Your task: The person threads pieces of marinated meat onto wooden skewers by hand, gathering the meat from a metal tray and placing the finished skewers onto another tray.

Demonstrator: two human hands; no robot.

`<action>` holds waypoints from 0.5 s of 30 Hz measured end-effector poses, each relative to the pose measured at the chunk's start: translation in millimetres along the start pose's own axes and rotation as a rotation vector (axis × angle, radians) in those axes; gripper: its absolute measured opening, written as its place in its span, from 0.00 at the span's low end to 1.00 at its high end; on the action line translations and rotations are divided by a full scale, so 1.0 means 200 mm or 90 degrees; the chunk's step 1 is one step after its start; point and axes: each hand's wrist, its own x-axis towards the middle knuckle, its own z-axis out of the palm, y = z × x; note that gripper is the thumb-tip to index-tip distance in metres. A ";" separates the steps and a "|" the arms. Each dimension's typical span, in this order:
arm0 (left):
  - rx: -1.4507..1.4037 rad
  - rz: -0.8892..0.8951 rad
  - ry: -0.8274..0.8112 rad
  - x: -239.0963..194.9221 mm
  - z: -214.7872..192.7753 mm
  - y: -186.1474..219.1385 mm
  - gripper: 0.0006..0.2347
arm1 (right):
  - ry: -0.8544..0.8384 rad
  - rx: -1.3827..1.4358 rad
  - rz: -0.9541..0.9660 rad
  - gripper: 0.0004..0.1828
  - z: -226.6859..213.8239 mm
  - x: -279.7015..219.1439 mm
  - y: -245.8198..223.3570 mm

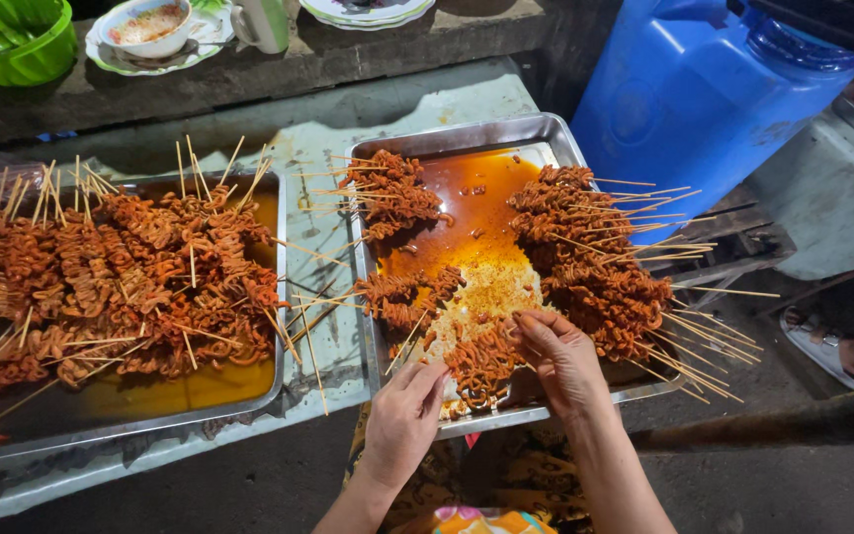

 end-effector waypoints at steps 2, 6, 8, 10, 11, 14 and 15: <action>0.004 -0.012 -0.006 0.00 0.00 0.00 0.05 | 0.002 0.007 0.000 0.11 0.01 0.00 0.00; 0.016 0.022 0.008 -0.01 0.00 -0.01 0.06 | 0.019 0.003 -0.020 0.10 0.03 -0.01 0.01; 0.025 0.030 0.011 -0.02 0.01 -0.02 0.06 | 0.029 -0.001 -0.041 0.09 0.04 -0.02 0.02; 0.036 0.020 -0.018 -0.02 0.03 -0.04 0.06 | 0.021 -0.009 -0.069 0.09 0.04 -0.03 0.02; 0.042 0.015 -0.031 -0.02 0.03 -0.05 0.06 | 0.016 -0.014 -0.083 0.08 0.05 -0.03 0.03; 0.050 0.044 -0.003 -0.03 0.02 -0.04 0.06 | 0.007 -0.035 -0.154 0.07 0.06 -0.04 0.05; 0.051 0.043 -0.001 -0.03 0.02 -0.03 0.06 | 0.014 -0.051 -0.169 0.07 0.06 -0.04 0.05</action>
